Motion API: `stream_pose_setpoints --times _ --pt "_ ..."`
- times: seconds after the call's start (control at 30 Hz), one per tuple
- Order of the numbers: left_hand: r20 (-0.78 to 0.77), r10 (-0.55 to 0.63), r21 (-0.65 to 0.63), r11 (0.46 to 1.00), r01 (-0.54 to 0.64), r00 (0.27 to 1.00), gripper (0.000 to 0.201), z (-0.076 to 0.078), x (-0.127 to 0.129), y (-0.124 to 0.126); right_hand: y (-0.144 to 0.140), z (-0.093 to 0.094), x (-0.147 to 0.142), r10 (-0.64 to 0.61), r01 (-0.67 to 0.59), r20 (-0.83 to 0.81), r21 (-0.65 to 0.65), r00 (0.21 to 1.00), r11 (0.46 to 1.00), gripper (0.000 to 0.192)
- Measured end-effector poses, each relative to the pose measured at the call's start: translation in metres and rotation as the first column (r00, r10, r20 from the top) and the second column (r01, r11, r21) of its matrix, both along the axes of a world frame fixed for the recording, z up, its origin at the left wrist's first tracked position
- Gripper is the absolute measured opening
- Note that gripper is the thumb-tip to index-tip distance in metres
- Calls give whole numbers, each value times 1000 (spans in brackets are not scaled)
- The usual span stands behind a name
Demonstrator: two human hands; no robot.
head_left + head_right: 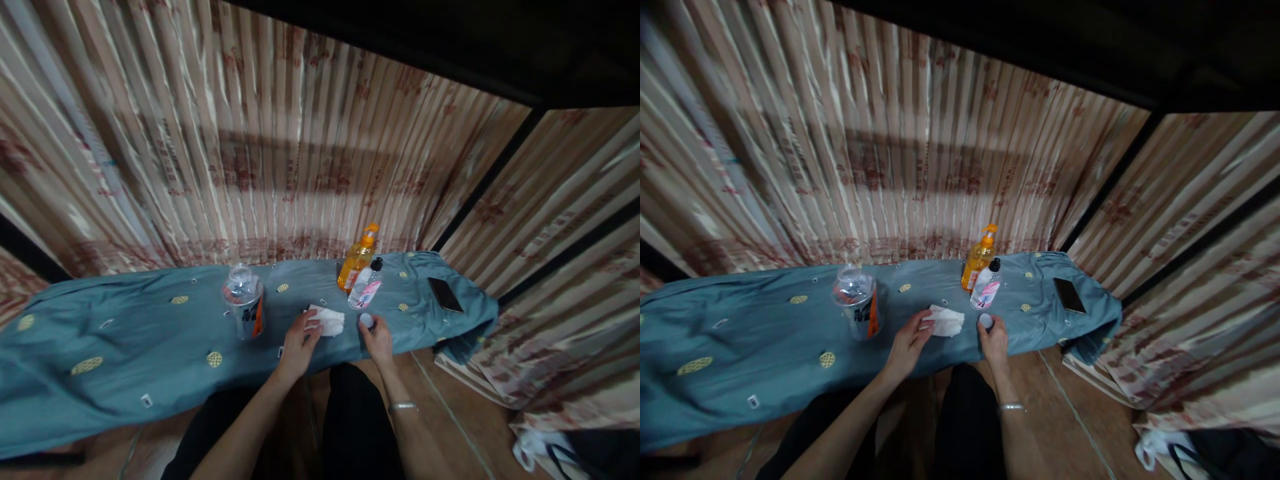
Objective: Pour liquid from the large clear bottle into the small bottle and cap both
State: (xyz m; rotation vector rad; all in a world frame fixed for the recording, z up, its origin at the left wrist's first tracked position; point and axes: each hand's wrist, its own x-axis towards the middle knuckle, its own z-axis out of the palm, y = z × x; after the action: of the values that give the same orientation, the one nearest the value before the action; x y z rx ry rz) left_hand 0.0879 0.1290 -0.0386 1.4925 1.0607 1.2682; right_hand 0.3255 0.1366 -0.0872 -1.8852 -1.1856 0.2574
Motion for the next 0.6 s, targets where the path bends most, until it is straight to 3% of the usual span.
stream_pose_setpoints --times 0.13,0.2,0.27,0.33,0.4,0.5,0.53,0.6 --pt "-131 90 196 979 -63 987 47 23 -32 -12 -31 9 -31 103 -99 -126 41 987 994 39" --pt "-170 182 321 940 -120 969 56 33 -50 -17 -42 18 -55 207 -192 -206 92 956 977 39" --pt "-252 447 639 743 -199 858 70 40 -69 -18 -48 32 -80 320 -295 -230 137 919 946 37" --pt "-212 629 759 588 -280 748 90 42 -87 -14 -46 53 -103 407 -377 -237 162 882 912 37" --pt "-187 682 705 594 -387 707 105 40 -103 -5 -38 77 -124 481 -447 -209 190 852 874 38" --pt "-132 657 417 716 -559 743 133 31 -118 16 -12 117 -151 596 -572 -94 198 797 796 36" --pt "-103 621 310 763 -568 777 136 28 -120 24 -2 130 -159 624 -609 -33 181 781 772 34" --pt "-85 590 252 793 -555 803 135 22 -120 37 21 155 -173 670 -678 110 86 735 730 33"
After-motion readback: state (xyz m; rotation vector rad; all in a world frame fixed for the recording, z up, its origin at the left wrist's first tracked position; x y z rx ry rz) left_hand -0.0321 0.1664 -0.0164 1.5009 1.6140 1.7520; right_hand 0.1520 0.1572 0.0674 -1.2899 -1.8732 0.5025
